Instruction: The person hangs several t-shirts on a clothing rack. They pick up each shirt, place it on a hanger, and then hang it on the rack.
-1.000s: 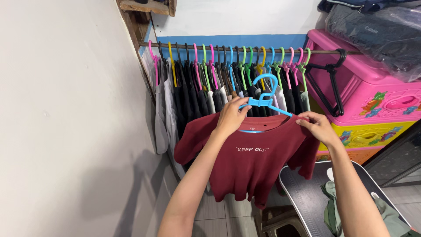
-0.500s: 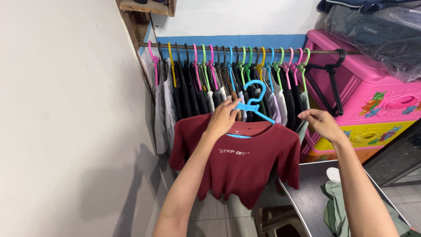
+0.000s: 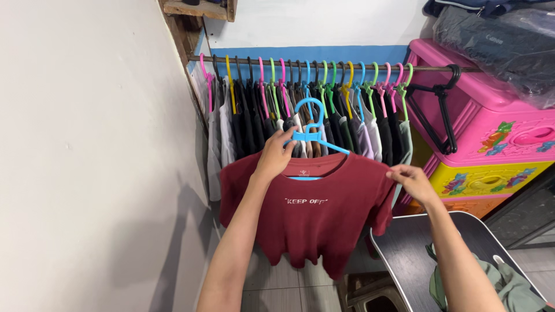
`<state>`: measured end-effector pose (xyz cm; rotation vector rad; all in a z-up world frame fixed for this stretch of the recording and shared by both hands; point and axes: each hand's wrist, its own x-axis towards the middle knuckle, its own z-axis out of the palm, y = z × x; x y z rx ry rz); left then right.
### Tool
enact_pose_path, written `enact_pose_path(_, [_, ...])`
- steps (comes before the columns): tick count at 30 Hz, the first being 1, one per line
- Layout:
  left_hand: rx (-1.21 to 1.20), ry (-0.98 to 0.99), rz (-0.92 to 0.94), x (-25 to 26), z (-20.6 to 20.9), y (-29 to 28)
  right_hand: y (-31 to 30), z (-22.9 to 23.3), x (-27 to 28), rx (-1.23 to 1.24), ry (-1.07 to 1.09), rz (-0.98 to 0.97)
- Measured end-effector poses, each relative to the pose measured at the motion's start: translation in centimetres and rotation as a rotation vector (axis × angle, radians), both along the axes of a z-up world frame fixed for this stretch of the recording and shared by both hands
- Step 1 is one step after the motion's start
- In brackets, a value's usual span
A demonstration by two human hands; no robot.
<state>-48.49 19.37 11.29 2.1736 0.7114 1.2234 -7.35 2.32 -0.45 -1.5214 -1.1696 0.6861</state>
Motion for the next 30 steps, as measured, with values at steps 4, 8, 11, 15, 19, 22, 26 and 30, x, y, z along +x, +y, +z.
enact_pose_path(4, [0.124, 0.034, 0.024, -0.2, -1.0, 0.3, -1.2, 4.3, -5.0, 0.253, -0.208, -0.382])
enact_pose_path(8, [0.161, -0.066, 0.055, -0.2, -1.5, 0.4, -3.3, 6.7, -9.2, 0.661, -0.795, -0.566])
enact_pose_path(11, [0.066, -0.092, 0.127, -0.2, -0.1, 0.9, -4.7, 4.6, -9.9, 0.665, -0.815, -0.592])
enact_pose_path(15, [0.049, -0.151, 0.029, 0.4, 1.5, -0.2, -4.1, -1.8, -7.6, 0.457, -0.625, -0.621])
enact_pose_path(19, [0.09, -0.124, 0.04, 0.8, 3.5, -0.4, -3.3, -8.9, -6.1, 0.027, -0.334, -0.549])
enact_pose_path(22, [0.103, -0.134, 0.038, 0.9, 4.8, -0.5, -2.9, -12.7, -7.9, -0.164, -0.206, -0.539])
enact_pose_path(26, [0.105, -0.115, 0.023, 0.7, 6.0, -0.7, -2.5, -15.2, -11.5, -0.1, -0.162, -0.464])
enact_pose_path(30, [0.096, -0.1, -0.001, 0.1, 6.5, -0.7, -2.2, -15.2, -12.3, -0.141, 0.064, -0.496])
